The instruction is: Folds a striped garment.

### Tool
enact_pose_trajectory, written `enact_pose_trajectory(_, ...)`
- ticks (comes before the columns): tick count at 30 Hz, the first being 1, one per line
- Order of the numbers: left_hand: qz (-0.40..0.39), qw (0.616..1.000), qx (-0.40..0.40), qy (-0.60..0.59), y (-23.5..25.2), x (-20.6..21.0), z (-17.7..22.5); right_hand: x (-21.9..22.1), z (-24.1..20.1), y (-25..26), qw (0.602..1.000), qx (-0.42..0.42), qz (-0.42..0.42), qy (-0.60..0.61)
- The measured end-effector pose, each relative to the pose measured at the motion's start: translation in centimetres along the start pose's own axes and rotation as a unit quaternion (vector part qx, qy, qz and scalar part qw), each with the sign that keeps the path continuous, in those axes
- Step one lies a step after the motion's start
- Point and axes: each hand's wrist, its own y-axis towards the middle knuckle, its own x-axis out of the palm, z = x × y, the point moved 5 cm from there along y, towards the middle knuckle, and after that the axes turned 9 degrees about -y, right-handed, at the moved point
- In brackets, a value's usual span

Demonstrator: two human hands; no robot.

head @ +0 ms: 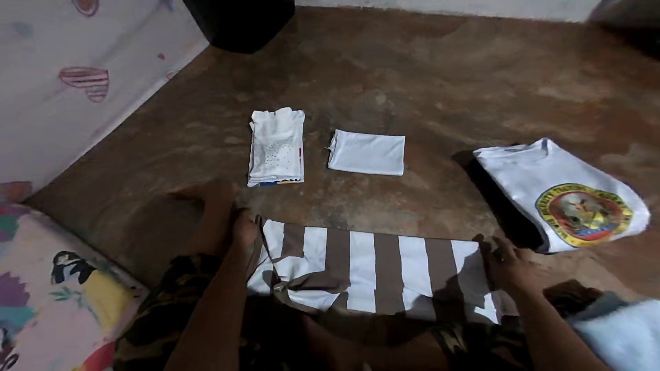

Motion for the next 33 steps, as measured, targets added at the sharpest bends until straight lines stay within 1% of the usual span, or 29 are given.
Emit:
enact_pose_trajectory(3, -0.025, 0.993, 0.108, 0.029, 1.8, 0.8, -0.7, 0.5, -0.1, 0.1, 0.999, -0.010, -0.005, -0.030)
enact_pose_trajectory(5, -0.038, 0.991, 0.127, 0.006, 2.0, 0.7, -0.6, 0.4, -0.4, 0.1, 0.999, -0.009, -0.008, -0.040)
enact_pose_trajectory(8, -0.050, 0.993, 0.098, -0.040, 1.3, 0.0, 0.1, 0.4, -0.6, 0.3, 0.999, 0.001, -0.009, -0.046)
enact_pose_trajectory(11, -0.008, 0.996, 0.084, -0.032, 1.1, -1.5, -0.3, 0.4, -0.5, 0.4, 0.999, 0.014, -0.002, -0.046)
enact_pose_trajectory(15, 0.025, 0.989, 0.138, 0.040, 0.7, -0.9, -0.6, 0.5, -0.6, 0.3, 0.998, 0.021, 0.001, -0.056)
enact_pose_trajectory(17, 0.035, 0.989, 0.139, 0.046, 0.3, -0.4, -0.4, 0.4, -0.5, 0.3, 0.998, 0.028, 0.002, -0.064)
enact_pose_trajectory(19, 0.055, 0.992, 0.108, 0.030, -0.2, -0.1, -0.3, 0.4, -0.4, 0.3, 0.997, 0.035, 0.000, -0.063)
enact_pose_trajectory(22, 0.110, 0.993, 0.041, -0.035, -1.5, 0.4, -0.8, 0.5, -0.4, 0.4, 0.998, 0.030, -0.001, -0.054)
enact_pose_trajectory(24, 0.106, 0.992, 0.007, -0.066, -2.3, 1.0, -1.2, 0.6, -0.3, 0.4, 0.998, 0.031, -0.001, -0.047)
enact_pose_trajectory(26, 0.102, 0.993, 0.006, -0.060, -2.8, 1.5, -1.4, 0.7, -0.1, 0.5, 0.999, 0.031, -0.002, -0.045)
enact_pose_trajectory(28, 0.095, 0.993, 0.042, -0.060, -2.8, 2.1, -1.6, 0.8, 0.1, 0.6, 0.999, 0.025, 0.003, -0.043)
enact_pose_trajectory(29, 0.083, 0.991, 0.068, -0.078, -2.8, 2.5, -1.7, 0.9, 0.2, 0.6, 0.999, 0.022, 0.005, -0.042)
enact_pose_trajectory(32, 0.013, 0.979, 0.117, -0.164, -3.8, 3.7, -1.8, 0.8, 0.3, 0.6, 0.999, 0.023, 0.004, -0.042)
enact_pose_trajectory(33, 0.007, 0.981, 0.119, -0.154, -4.0, 3.9, -2.0, 0.8, 0.3, 0.5, 0.999, 0.024, 0.002, -0.040)
